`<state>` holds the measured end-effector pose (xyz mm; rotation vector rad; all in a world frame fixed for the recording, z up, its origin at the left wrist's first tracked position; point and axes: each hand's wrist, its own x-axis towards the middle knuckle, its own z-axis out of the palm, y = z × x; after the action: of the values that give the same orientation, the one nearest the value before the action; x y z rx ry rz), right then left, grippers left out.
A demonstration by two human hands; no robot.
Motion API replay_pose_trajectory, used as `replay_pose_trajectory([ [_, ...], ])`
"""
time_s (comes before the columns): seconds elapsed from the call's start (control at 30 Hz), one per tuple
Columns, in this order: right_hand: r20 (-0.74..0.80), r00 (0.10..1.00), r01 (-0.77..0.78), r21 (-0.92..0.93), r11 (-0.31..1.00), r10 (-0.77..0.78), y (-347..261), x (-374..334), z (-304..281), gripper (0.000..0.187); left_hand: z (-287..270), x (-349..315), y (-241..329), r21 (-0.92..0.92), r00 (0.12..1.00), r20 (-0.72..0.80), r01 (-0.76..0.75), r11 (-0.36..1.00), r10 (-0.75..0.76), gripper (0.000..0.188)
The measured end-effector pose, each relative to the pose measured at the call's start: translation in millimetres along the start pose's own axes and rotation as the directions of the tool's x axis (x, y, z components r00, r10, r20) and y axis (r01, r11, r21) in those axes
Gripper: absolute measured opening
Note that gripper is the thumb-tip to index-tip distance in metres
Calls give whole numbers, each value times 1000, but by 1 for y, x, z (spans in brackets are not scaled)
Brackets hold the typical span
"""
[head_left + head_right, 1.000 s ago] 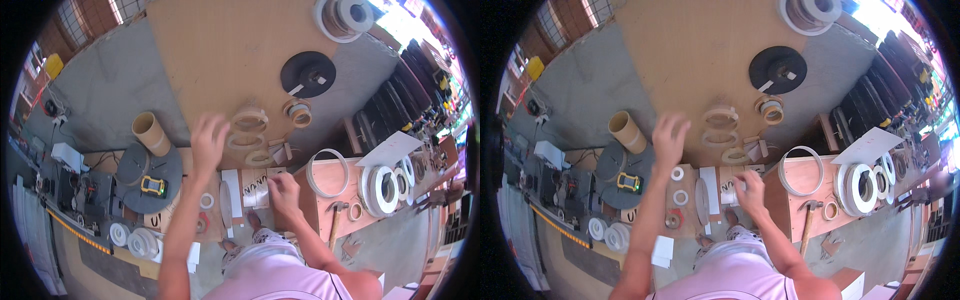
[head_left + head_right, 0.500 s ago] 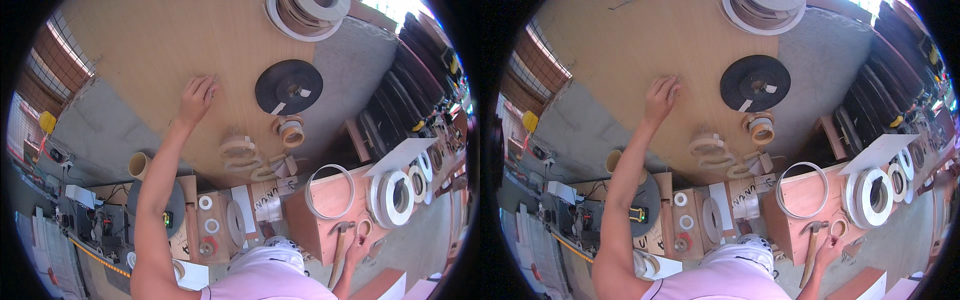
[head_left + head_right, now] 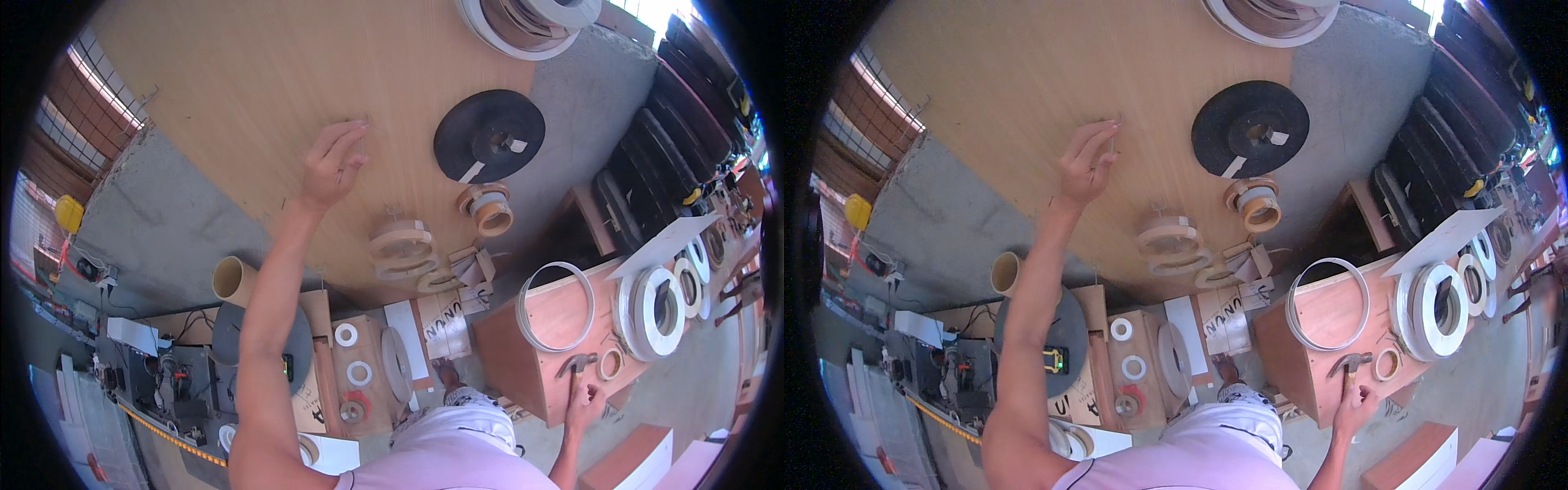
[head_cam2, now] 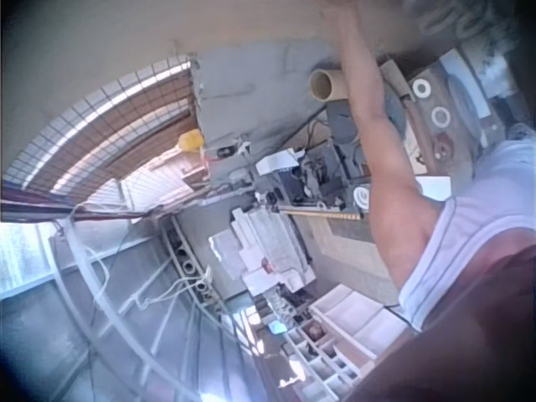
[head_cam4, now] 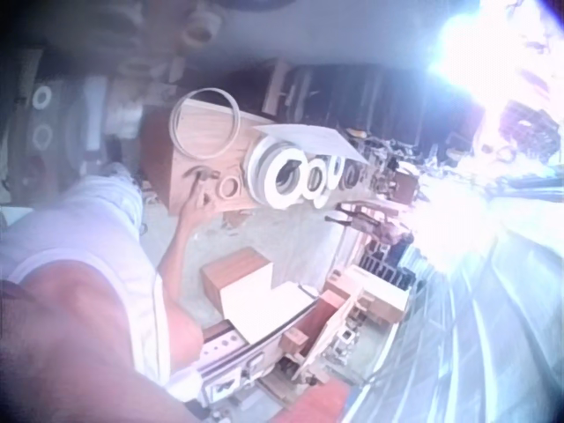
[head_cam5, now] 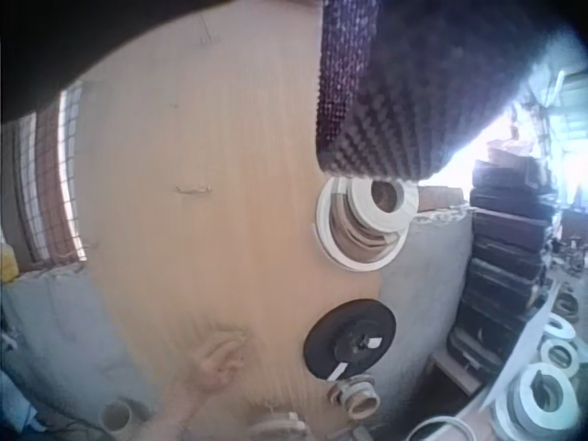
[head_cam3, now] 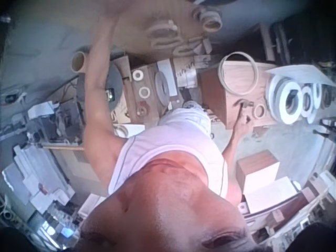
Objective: The person assembles speaker components on a wooden board using a hammer and nails. They secure circular wooden and plastic rings and a black circular base to the board, then attach metal hooks to hold the rings in place.
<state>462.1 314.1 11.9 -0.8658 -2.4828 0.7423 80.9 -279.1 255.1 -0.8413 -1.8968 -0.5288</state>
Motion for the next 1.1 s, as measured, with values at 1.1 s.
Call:
replay_pose_trajectory([
  [1.1, -622, 82, 643, 630, -435, -779, -616, 98, 242, 32, 31, -21, -26, -402, 956, -134, 187, 897, -259, 89],
])
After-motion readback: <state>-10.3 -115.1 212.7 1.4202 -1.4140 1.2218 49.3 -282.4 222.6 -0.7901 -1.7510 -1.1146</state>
